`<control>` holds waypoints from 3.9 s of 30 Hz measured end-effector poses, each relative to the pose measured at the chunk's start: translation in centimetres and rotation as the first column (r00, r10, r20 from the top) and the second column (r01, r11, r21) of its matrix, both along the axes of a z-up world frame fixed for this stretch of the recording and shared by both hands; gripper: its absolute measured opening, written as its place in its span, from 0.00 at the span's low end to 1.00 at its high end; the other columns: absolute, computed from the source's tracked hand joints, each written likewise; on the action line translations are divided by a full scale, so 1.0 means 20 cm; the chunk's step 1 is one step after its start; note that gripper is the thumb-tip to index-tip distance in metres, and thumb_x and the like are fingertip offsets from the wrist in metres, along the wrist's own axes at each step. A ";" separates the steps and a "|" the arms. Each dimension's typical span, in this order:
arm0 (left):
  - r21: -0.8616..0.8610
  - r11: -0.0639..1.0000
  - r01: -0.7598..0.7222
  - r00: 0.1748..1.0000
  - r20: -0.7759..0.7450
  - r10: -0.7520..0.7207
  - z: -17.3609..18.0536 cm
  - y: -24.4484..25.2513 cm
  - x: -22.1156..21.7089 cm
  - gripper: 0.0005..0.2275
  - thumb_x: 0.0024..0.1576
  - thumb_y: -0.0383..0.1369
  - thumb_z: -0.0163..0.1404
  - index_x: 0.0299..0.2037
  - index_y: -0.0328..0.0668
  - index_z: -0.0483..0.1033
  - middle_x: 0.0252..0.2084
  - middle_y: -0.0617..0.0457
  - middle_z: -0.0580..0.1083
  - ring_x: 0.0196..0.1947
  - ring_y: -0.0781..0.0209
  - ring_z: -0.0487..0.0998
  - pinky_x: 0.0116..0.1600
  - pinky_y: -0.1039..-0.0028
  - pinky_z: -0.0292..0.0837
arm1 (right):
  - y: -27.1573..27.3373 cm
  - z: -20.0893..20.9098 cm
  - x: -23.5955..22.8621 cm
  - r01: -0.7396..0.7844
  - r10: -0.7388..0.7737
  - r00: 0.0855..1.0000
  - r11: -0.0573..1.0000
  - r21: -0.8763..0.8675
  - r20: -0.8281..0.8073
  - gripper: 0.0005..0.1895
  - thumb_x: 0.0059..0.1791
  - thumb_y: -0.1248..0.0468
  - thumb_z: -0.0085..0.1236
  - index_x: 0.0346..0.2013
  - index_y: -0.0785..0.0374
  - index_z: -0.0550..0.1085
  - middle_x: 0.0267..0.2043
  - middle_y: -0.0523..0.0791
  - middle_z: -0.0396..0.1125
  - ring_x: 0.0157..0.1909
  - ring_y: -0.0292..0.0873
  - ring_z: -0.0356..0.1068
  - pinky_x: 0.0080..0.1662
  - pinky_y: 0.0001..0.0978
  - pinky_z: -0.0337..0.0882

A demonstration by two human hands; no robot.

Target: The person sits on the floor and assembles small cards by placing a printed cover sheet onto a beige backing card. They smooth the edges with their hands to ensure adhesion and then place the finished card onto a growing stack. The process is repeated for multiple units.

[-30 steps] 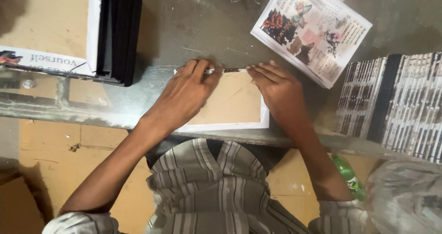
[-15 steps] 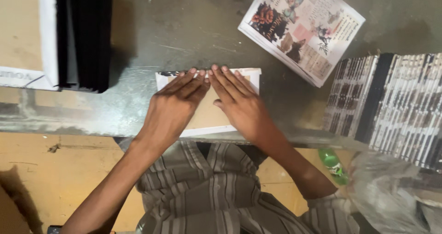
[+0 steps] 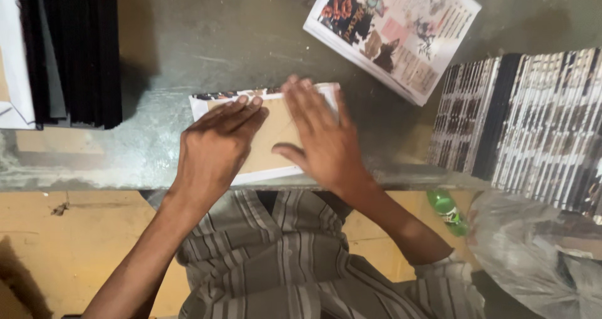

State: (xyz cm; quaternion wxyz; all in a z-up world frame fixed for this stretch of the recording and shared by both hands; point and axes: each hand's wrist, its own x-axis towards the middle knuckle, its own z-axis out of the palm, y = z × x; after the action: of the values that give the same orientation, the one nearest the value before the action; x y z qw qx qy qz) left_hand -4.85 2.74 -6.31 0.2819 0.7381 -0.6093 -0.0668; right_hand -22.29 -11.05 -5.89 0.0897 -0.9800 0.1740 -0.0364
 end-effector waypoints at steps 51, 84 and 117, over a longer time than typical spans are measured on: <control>0.156 0.980 -0.120 0.988 0.115 0.103 -0.01 0.21 0.00 0.37 0.67 0.53 0.38 0.72 0.20 0.53 0.62 0.27 0.71 0.68 0.44 0.70 0.75 0.54 0.58 | 0.22 0.00 -0.05 0.203 -0.197 0.978 0.976 0.077 -0.074 0.46 0.50 0.31 0.46 0.77 0.48 0.55 0.81 0.38 0.46 0.82 0.49 0.35 0.67 0.78 0.19; 0.292 0.932 -0.214 0.972 0.156 0.174 0.12 -0.15 0.10 0.23 0.66 0.48 0.45 0.38 0.29 0.78 0.32 0.37 0.75 0.35 0.43 0.75 0.58 0.52 0.61 | 0.26 -0.06 -0.05 0.401 -0.448 0.880 0.878 0.260 0.156 0.68 0.37 0.30 0.65 0.76 0.64 0.46 0.79 0.60 0.32 0.79 0.69 0.28 0.68 0.80 0.32; 0.260 0.923 0.283 0.916 0.213 -0.341 0.27 -0.27 0.17 0.27 0.47 0.18 0.50 0.60 0.31 0.68 0.54 0.40 0.73 0.56 0.45 0.71 0.61 0.57 0.65 | -0.23 0.12 -0.05 0.115 -0.108 0.980 0.993 -0.032 0.168 0.21 0.50 0.59 0.57 0.58 0.61 0.76 0.55 0.48 0.74 0.57 0.47 0.72 0.67 0.47 0.61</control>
State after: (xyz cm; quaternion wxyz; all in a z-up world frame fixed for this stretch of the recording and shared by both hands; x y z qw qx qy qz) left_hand -1.43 -2.56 -0.96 0.1019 0.6602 -0.7394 -0.0843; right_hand -23.26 -15.58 -3.57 0.0812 -0.9639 0.2198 -0.1265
